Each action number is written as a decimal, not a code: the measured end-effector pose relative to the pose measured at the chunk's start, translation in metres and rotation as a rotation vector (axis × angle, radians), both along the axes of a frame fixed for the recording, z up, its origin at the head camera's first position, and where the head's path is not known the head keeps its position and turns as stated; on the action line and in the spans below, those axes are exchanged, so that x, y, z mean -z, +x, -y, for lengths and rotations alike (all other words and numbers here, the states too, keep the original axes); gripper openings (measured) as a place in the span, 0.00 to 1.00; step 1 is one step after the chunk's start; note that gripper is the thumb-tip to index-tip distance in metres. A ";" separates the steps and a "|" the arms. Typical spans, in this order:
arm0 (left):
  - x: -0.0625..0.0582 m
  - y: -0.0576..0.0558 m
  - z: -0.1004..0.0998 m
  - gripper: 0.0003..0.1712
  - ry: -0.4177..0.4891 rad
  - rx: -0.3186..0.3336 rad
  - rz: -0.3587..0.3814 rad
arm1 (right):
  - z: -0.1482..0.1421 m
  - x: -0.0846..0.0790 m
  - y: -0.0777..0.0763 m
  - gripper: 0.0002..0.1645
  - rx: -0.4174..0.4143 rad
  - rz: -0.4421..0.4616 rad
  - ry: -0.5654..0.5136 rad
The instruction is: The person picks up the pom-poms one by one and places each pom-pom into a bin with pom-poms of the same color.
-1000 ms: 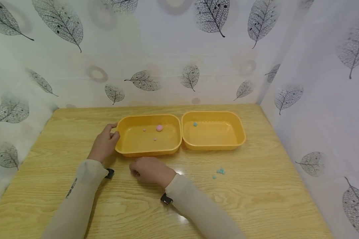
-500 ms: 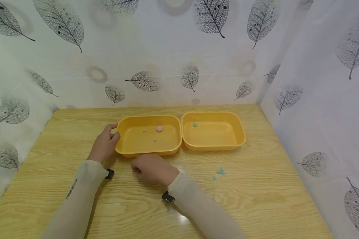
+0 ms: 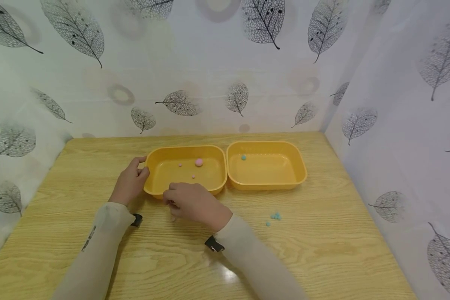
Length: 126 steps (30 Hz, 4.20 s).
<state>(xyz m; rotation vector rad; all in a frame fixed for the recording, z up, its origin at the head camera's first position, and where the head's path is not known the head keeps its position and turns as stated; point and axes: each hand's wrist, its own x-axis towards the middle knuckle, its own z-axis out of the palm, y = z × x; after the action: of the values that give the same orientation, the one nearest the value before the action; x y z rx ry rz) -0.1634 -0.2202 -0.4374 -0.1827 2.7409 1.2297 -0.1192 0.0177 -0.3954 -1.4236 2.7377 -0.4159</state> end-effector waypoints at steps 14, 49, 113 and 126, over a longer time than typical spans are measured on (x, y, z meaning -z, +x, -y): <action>0.000 0.000 0.000 0.33 0.006 -0.003 0.009 | -0.003 -0.004 -0.001 0.05 -0.003 0.000 -0.041; 0.003 0.000 0.002 0.32 0.005 0.008 -0.021 | 0.000 0.003 -0.003 0.08 0.026 0.014 -0.065; -0.002 0.003 0.008 0.31 0.001 -0.006 -0.042 | 0.013 -0.070 -0.091 0.09 0.082 0.045 0.228; 0.008 -0.007 0.001 0.32 0.011 0.013 -0.044 | -0.045 -0.042 -0.031 0.16 0.216 -0.107 -0.161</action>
<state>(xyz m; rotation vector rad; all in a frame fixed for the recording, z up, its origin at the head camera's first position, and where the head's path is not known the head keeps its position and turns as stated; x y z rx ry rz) -0.1708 -0.2207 -0.4455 -0.1380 2.7671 1.2593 -0.1499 0.0631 -0.3532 -1.2165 3.0199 -0.5969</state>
